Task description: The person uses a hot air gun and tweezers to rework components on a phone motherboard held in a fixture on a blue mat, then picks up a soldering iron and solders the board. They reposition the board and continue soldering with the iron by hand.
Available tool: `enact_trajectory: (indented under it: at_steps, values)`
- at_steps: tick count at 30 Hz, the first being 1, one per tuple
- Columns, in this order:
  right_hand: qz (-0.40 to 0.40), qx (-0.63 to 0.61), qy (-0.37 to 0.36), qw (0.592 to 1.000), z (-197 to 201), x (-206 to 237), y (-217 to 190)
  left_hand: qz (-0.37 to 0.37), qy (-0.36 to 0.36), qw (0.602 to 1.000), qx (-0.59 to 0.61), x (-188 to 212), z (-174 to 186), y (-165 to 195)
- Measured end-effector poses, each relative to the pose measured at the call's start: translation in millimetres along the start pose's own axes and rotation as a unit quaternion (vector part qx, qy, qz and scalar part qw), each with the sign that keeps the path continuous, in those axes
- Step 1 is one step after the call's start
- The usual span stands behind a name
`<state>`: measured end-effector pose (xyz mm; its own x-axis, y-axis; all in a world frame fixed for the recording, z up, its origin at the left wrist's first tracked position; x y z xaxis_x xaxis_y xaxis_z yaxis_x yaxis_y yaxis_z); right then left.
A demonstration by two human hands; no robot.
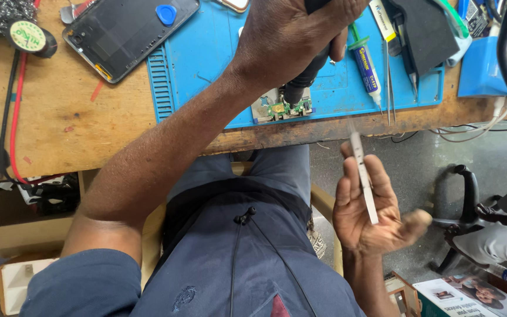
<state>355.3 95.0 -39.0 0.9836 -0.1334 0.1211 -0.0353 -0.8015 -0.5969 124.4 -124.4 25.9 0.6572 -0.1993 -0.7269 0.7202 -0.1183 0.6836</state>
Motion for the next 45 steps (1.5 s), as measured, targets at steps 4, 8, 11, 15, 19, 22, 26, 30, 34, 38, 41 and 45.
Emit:
enact_trajectory:
  at_steps: [4, 8, 11, 15, 19, 22, 26, 30, 34, 38, 41, 45]
  values:
    - [-0.044, 0.051, -0.041, 0.997, 1.0, 4.5, 10.6, 0.007, -0.004, 1.000, 0.002, 1.1, 0.3, -1.5]
    - [-0.043, 0.086, -0.091, 0.991, -12.3, 5.9, 31.1, 0.044, -0.011, 0.998, -0.035, 0.7, -0.3, -5.4]
    - [-0.061, 0.092, -0.094, 0.989, -20.4, -1.2, 39.8, -0.009, 0.006, 1.000, -0.004, 0.1, -0.3, -2.9]
    - [-0.101, 0.119, -0.083, 0.984, -24.7, -7.1, 41.2, 0.035, -0.009, 0.999, -0.032, -1.1, -0.9, -6.9]
    - [-0.121, 0.248, -0.066, 0.959, -27.6, -8.1, 38.3, 0.033, -0.009, 0.999, -0.035, -1.3, -1.1, -8.2]
    - [-0.162, 0.364, -0.046, 0.916, -31.4, -12.1, 41.1, 0.033, -0.010, 0.998, -0.046, -1.6, -1.7, -9.2]
    - [-0.200, 0.379, -0.048, 0.902, -42.8, -19.0, 45.3, 0.032, -0.014, 0.998, -0.052, -2.3, -2.4, -8.9]
    - [-0.226, 0.357, -0.050, 0.905, -52.4, -29.7, 45.3, 0.022, -0.014, 0.999, -0.027, -3.3, -2.1, -6.0]
    - [-0.232, 0.326, -0.047, 0.915, -59.5, -38.0, 44.6, 0.034, -0.011, 0.999, -0.021, -5.0, -3.1, -4.9]
    - [-0.234, 0.326, -0.039, 0.915, -65.9, -39.6, 43.8, 0.038, -0.005, 0.999, -0.011, -6.1, -4.3, -4.4]
    - [-0.240, 0.340, -0.029, 0.909, -70.2, -40.6, 42.1, 0.014, 0.006, 1.000, 0.007, -4.9, -3.6, -2.0]
    - [-0.248, 0.336, -0.028, 0.908, -74.9, -43.6, 41.2, 0.034, 0.001, 0.999, -0.007, -5.6, -3.3, -3.4]
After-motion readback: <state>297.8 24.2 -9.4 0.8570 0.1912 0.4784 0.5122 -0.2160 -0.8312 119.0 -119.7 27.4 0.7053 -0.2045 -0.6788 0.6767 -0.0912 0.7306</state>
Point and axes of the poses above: each hand's wrist, its own x-axis away from the middle knuckle, its own z-axis out of the back of the hand, y = z × x, the point moved 3 cm from there along -x, towards the middle knuckle, and after that the axes turned 6 degrees about -x, right-handed, at the moved point
